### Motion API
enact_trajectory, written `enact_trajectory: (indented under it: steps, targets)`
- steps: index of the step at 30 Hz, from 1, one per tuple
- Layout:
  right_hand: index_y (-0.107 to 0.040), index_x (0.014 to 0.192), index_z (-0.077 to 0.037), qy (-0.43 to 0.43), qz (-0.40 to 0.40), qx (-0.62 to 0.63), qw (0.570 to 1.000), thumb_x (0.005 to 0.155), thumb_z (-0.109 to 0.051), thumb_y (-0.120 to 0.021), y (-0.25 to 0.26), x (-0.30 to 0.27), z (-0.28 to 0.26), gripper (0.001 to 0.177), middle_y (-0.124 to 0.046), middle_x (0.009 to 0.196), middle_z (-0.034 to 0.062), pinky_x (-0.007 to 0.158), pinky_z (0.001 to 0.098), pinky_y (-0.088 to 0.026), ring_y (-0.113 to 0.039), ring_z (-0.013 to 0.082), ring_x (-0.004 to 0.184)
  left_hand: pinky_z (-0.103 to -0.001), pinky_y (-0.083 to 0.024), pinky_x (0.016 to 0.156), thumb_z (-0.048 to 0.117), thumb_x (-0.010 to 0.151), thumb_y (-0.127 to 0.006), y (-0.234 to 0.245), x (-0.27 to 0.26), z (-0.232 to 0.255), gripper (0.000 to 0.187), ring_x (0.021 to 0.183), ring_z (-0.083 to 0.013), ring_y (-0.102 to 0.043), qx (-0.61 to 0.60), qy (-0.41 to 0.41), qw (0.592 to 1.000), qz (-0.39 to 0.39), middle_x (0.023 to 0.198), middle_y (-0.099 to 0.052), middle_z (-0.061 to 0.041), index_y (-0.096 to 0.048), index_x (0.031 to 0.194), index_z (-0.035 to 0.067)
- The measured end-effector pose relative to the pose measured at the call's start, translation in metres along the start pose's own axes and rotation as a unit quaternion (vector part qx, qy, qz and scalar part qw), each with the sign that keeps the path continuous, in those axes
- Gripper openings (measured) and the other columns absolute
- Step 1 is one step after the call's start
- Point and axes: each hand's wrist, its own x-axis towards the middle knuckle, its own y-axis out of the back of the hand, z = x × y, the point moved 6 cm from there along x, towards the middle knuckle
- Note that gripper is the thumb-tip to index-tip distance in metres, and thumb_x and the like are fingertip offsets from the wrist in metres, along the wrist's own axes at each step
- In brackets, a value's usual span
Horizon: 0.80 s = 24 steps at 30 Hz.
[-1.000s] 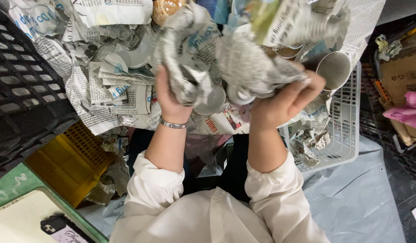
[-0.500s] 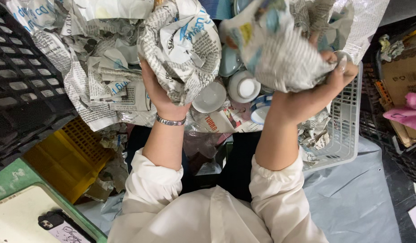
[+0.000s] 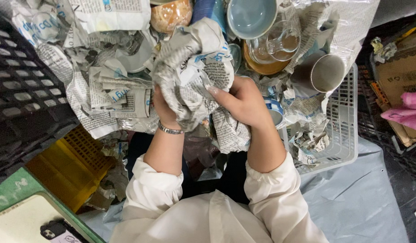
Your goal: The person sits on the floor and wraps various ceramic items, including cups, bowls, and saucers, using newspaper. They fold the paper around each item and place the wrapped pieces into a white plastic basket.
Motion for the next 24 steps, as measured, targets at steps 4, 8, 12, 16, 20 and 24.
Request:
enact_trajectory:
  steps: [4, 8, 12, 16, 20, 24]
  targets:
    - [-0.074, 0.105, 0.004, -0.072, 0.062, 0.029, 0.995, 0.099, -0.022, -0.064, 0.010, 0.001, 0.004, 0.029, -0.073, 0.090, 0.0005, 0.075, 0.0268, -0.052, -0.061, 0.0073, 0.083, -0.043, -0.037, 0.123, 0.060, 0.104, -0.060, -0.017, 0.000, -0.004, 0.084, 0.143, -0.0252, -0.046, 0.069, 0.058, 0.992, -0.090, 0.155, -0.048, -0.011, -0.039, 0.160, 0.001]
    - [-0.073, 0.100, 0.006, -0.080, 0.131, 0.092, 0.984, 0.102, -0.022, -0.061, 0.022, 0.007, 0.014, 0.031, -0.074, 0.091, 0.0017, 0.075, 0.0271, -0.051, -0.063, 0.0084, 0.082, -0.043, -0.029, 0.131, 0.064, 0.100, -0.063, -0.062, 0.012, 0.017, 0.094, 0.153, -0.0258, -0.035, 0.195, -0.015, 0.973, -0.127, 0.167, -0.035, -0.011, -0.026, 0.165, 0.008]
    - [-0.073, 0.107, 0.005, -0.027, 0.233, 0.080, 0.969, 0.104, -0.022, -0.059, 0.040, 0.015, 0.021, 0.030, -0.074, 0.097, 0.0036, 0.078, 0.0263, -0.051, -0.063, 0.0084, 0.086, -0.046, -0.027, 0.137, 0.065, 0.098, -0.064, -0.101, 0.022, 0.029, 0.100, 0.164, -0.0278, -0.025, 0.240, -0.006, 0.961, -0.138, 0.175, -0.020, -0.011, -0.016, 0.167, 0.012]
    - [-0.072, 0.108, 0.005, -0.003, 0.286, 0.143, 0.948, 0.104, -0.021, -0.058, 0.057, 0.024, 0.033, 0.030, -0.075, 0.102, 0.0073, 0.082, 0.0272, -0.053, -0.066, 0.0114, 0.089, -0.049, -0.032, 0.137, 0.059, 0.103, -0.064, -0.116, 0.025, 0.027, 0.093, 0.161, -0.0324, -0.032, 0.347, 0.000, 0.929, -0.131, 0.174, -0.028, -0.015, -0.018, 0.167, 0.010]
    - [-0.071, 0.105, 0.007, -0.015, 0.319, 0.186, 0.929, 0.102, -0.020, -0.053, 0.079, 0.025, 0.053, 0.032, -0.074, 0.098, 0.0089, 0.078, 0.0295, -0.054, -0.067, 0.0147, 0.085, -0.043, -0.046, 0.121, 0.050, 0.104, -0.068, -0.128, 0.011, 0.041, 0.066, 0.142, -0.0282, -0.055, 0.719, -0.118, 0.665, -0.164, 0.151, -0.056, -0.011, -0.052, 0.152, 0.008]
    - [-0.069, 0.101, 0.009, 0.034, 0.349, 0.146, 0.925, 0.105, -0.019, -0.052, 0.100, 0.016, 0.054, 0.032, -0.072, 0.097, 0.0102, 0.077, 0.0308, -0.050, -0.064, 0.0152, 0.085, -0.040, -0.045, 0.109, 0.077, 0.078, -0.069, -0.114, -0.018, 0.044, 0.079, 0.132, -0.0260, -0.055, 0.805, 0.200, 0.516, -0.212, 0.135, -0.059, -0.009, -0.064, 0.121, 0.011]
